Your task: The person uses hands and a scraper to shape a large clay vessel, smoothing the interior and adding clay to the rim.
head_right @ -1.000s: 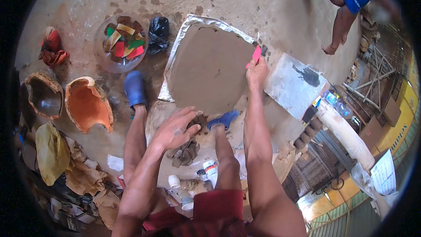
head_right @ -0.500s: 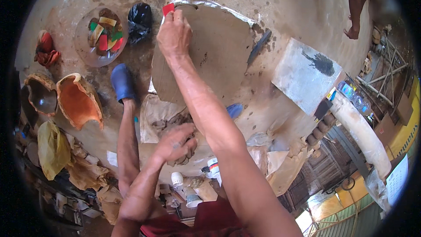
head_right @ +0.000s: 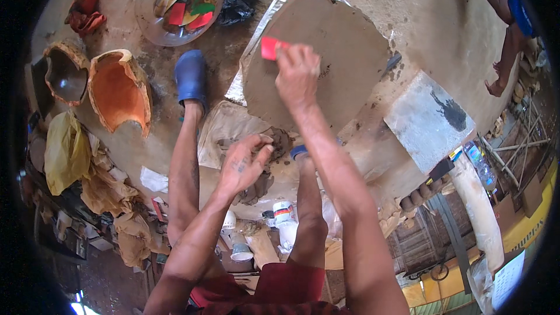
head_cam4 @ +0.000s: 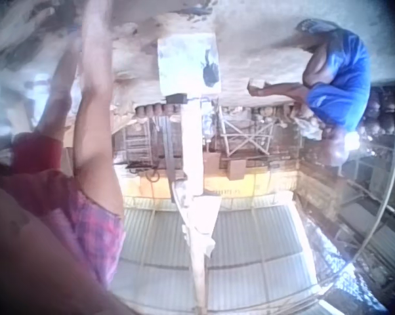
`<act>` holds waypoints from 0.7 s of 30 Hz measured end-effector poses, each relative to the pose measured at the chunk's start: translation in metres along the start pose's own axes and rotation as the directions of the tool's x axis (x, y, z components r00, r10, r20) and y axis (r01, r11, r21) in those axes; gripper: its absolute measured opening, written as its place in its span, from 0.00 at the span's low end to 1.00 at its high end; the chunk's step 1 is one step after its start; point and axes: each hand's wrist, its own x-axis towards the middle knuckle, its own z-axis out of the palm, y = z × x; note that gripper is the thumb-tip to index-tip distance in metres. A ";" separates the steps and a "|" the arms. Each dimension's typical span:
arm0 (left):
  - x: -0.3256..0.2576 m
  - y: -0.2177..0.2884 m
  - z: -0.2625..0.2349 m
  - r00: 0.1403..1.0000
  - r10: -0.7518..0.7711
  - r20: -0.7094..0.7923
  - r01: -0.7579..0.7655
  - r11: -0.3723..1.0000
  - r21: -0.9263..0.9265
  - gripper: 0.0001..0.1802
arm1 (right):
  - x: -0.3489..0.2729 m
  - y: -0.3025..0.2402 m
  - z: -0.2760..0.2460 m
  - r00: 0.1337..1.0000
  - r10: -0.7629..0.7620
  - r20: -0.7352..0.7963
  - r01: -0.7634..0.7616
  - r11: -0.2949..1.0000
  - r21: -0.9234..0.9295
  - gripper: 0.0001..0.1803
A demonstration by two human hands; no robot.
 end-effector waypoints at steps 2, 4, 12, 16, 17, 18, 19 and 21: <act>0.001 0.007 -0.004 0.993 -0.048 -0.111 0.043 0.998 -0.044 0.14 | -0.039 -0.025 0.004 0.998 -0.058 0.036 0.057 0.998 0.019 0.21; 0.011 0.019 -0.010 0.937 -0.160 -0.311 0.125 0.984 -0.128 0.11 | -0.075 -0.038 0.006 0.995 -0.090 0.038 0.086 0.992 0.095 0.21; 0.013 0.003 -0.010 0.895 -0.156 -0.417 0.083 0.979 -0.186 0.13 | -0.093 -0.040 -0.016 0.984 -0.059 0.165 0.044 0.995 0.094 0.20; 0.010 -0.009 0.001 0.882 -0.203 -0.426 0.130 0.972 -0.194 0.12 | 0.012 0.015 -0.015 0.990 0.055 -0.132 -0.051 0.998 0.034 0.19; 0.011 -0.012 0.006 0.885 -0.215 -0.414 0.126 0.965 -0.231 0.12 | 0.019 0.019 -0.010 0.995 0.023 -0.098 -0.025 1.000 -0.018 0.19; 0.012 -0.017 0.007 0.885 -0.226 -0.408 0.123 0.957 -0.263 0.12 | 0.023 0.017 -0.003 0.998 -0.007 -0.066 0.003 0.998 -0.061 0.20; 0.014 -0.025 0.008 0.880 -0.231 -0.416 0.129 0.957 -0.260 0.12 | 0.000 -0.006 0.004 1.000 -0.023 -0.014 0.022 0.997 -0.074 0.20; 0.013 -0.034 0.011 0.833 -0.298 -0.466 0.110 0.915 -0.387 0.13 | -0.060 -0.042 0.014 0.994 -0.101 0.039 0.101 0.995 0.000 0.18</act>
